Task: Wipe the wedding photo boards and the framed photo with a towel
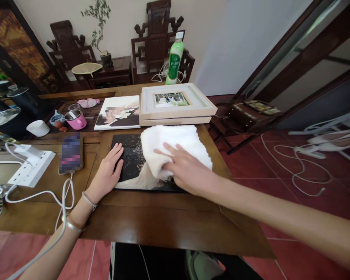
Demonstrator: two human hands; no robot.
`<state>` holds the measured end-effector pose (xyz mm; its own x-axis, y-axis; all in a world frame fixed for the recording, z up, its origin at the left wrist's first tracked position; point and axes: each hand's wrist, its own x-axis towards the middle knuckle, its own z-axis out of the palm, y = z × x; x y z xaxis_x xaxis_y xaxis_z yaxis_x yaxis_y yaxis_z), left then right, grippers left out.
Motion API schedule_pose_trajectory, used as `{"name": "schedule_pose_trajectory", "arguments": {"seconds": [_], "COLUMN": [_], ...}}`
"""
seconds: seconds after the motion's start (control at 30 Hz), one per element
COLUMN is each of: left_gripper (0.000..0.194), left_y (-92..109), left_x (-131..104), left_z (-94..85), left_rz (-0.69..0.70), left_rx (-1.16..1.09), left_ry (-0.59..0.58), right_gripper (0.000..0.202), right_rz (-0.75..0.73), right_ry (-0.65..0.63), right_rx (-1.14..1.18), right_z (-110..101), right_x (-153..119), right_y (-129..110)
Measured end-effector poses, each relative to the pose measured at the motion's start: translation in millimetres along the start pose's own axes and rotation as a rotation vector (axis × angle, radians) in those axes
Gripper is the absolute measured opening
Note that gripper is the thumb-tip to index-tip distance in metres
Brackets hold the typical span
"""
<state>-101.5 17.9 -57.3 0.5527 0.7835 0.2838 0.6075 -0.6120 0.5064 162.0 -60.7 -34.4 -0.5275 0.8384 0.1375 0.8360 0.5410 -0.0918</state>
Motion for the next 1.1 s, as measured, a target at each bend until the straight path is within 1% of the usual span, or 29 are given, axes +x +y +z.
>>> {"name": "schedule_pose_trajectory", "arguments": {"seconds": [0.07,0.17,0.23,0.33,0.4,0.47,0.53,0.57,0.63,0.7,0.8,0.93,1.03,1.1], "left_gripper": [0.046,0.045,0.045,0.045,0.046,0.046,0.047,0.047,0.046,0.046,0.046,0.047,0.047,0.048], "left_y": [-1,-1,-1,0,1,1,1,1,0,0,-1,-1,-1,-1], "left_x": [0,0,0,0,0,0,0,0,0,0,0,-1,0,0], "left_z": [0.4,0.9,0.9,0.5,0.1,0.1,0.3,0.4,0.7,0.8,0.5,0.5,0.9,0.9], "left_rz": [0.003,0.005,0.006,0.002,-0.002,0.002,0.004,0.003,-0.001,-0.003,-0.001,0.0,0.004,0.009], "left_rx": [0.007,0.012,0.009,0.005,0.008,0.018,0.025,0.025,0.021,0.015,0.01,0.006,0.01,0.01], "left_ry": [0.003,0.006,0.005,0.0,-0.003,-0.005,-0.004,-0.004,-0.003,0.001,-0.002,-0.008,-0.008,-0.008], "right_gripper": [0.042,0.03,0.022,0.024,0.027,0.025,0.022,0.025,0.041,0.053,0.058,0.057,0.053,0.052], "right_rz": [-0.063,-0.131,-0.177,-0.235,-0.254,-0.261,-0.244,-0.23,-0.199,-0.185,-0.187,-0.164,-0.122,-0.105], "right_ry": [0.041,0.166,0.226,0.285,0.298,0.268,0.174,0.116,0.008,-0.043,-0.054,-0.047,-0.054,-0.055], "right_rx": [0.026,0.074,0.093,0.102,0.104,0.111,0.119,0.12,0.108,0.084,0.051,0.016,-0.02,-0.039], "right_z": [7,16,19,18,14,10,6,3,-1,-4,-7,-7,-5,-3], "right_x": [-16,-39,-50,-59,-60,-57,-48,-42,-27,-9,17,41,51,55], "right_y": [-17,-43,-58,-73,-74,-69,-58,-52,-37,-20,6,35,46,47]}}
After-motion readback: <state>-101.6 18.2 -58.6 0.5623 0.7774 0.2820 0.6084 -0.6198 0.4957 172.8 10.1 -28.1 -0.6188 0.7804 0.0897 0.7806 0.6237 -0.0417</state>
